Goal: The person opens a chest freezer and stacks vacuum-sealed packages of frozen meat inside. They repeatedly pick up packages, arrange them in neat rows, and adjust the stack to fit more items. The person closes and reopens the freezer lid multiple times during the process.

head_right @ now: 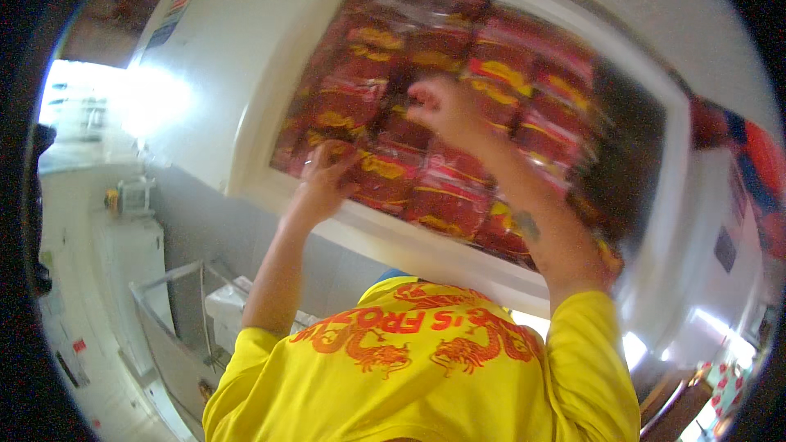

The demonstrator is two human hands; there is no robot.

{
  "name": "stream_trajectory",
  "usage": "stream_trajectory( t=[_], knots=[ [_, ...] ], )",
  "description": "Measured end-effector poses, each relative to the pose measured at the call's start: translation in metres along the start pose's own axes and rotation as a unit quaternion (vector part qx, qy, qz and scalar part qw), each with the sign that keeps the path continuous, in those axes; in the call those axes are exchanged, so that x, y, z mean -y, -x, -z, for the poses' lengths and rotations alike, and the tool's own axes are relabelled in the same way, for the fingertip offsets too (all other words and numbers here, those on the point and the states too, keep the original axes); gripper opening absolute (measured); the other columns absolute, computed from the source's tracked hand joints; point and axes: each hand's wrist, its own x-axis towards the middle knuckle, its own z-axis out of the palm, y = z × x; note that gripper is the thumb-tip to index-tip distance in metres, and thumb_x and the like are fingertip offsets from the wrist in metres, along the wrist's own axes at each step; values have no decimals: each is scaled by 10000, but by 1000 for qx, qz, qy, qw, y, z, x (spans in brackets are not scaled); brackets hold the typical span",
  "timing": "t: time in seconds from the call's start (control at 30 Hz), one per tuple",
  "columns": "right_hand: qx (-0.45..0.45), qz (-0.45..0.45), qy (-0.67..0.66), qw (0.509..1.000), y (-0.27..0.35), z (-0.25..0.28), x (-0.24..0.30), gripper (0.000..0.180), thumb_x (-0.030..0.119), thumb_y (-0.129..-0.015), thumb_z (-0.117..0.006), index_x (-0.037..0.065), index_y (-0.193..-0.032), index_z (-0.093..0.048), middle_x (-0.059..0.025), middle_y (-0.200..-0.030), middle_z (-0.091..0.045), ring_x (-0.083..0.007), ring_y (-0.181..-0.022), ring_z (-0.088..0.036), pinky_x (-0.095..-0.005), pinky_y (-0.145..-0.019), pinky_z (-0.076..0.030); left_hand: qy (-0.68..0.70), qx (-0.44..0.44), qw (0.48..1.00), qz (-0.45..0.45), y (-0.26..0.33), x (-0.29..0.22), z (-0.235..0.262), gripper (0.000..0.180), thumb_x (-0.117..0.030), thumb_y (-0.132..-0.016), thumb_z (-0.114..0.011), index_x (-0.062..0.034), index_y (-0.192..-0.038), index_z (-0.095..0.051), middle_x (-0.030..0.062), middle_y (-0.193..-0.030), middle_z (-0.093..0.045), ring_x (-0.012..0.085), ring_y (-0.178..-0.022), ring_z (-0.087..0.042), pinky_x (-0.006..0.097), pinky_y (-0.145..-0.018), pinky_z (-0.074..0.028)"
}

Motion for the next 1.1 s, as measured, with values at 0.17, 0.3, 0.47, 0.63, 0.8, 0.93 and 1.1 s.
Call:
stream_trajectory(
  t=[0.17,0.3,0.47,0.63,0.8,0.93,1.1],
  knots=[
    [-319,-26,189,928,37,164,-81,192,115,-880,-621,51,-1055,-669,-56,-944,-674,-155,-881,-621,-295,-806,-492,243,-42,968,44,-8,20,7,512,-105,-814,-709,-83,-1305,-567,154,-1303,-504,304,-1212,-495,387,-1026,-413],
    [-123,-273,329,896,143,259,-217,227,85,-833,-568,24,-1030,-662,-158,-1008,-692,-271,-938,-649,-387,-830,-493,184,-34,982,4,-26,-5,17,458,-60,-859,-635,-85,-1309,-556,143,-1322,-528,284,-1244,-493,384,-1043,-396],
    [128,-397,307,856,240,212,-337,375,262,-785,-659,41,-1087,-659,-207,-1125,-656,-371,-1051,-620,-438,-884,-492,164,26,985,-37,-47,-42,11,478,17,-852,-577,-89,-1317,-543,136,-1361,-513,304,-1271,-480,403,-1066,-382],
    [260,-378,285,842,222,182,-325,623,363,-765,-693,67,-1287,-528,-213,-1185,-632,-378,-1094,-606,-446,-918,-494,106,64,991,-45,-54,-68,13,513,47,-830,-550,-98,-1322,-539,124,-1373,-507,331,-1282,-467,414,-1078,-378],
    [194,-377,281,861,228,176,-297,652,398,-784,-678,63,-1313,-495,-210,-1157,-640,-374,-1074,-611,-443,-917,-488,48,90,994,-34,-57,-66,-3,519,-13,-811,-576,-82,-1323,-532,130,-1389,-495,335,-1297,-453,440,-1089,-360],
    [222,-360,327,845,248,174,-342,545,360,-801,-655,76,-1254,-548,-201,-1113,-652,-380,-1036,-617,-440,-899,-487,-11,94,993,-70,-66,-65,-19,514,-38,-799,-563,-74,-1311,-538,136,-1376,-508,327,-1289,-462,464,-1100,-335],
    [129,-385,123,906,205,172,-238,476,265,-759,-741,92,-1183,-611,-134,-1035,-686,-284,-925,-648,-405,-818,-509,-41,109,991,-61,-58,-57,-22,472,-165,-810,-584,-89,-1275,-562,138,-1267,-598,296,-1225,-526,474,-1095,-334]
  ],
)
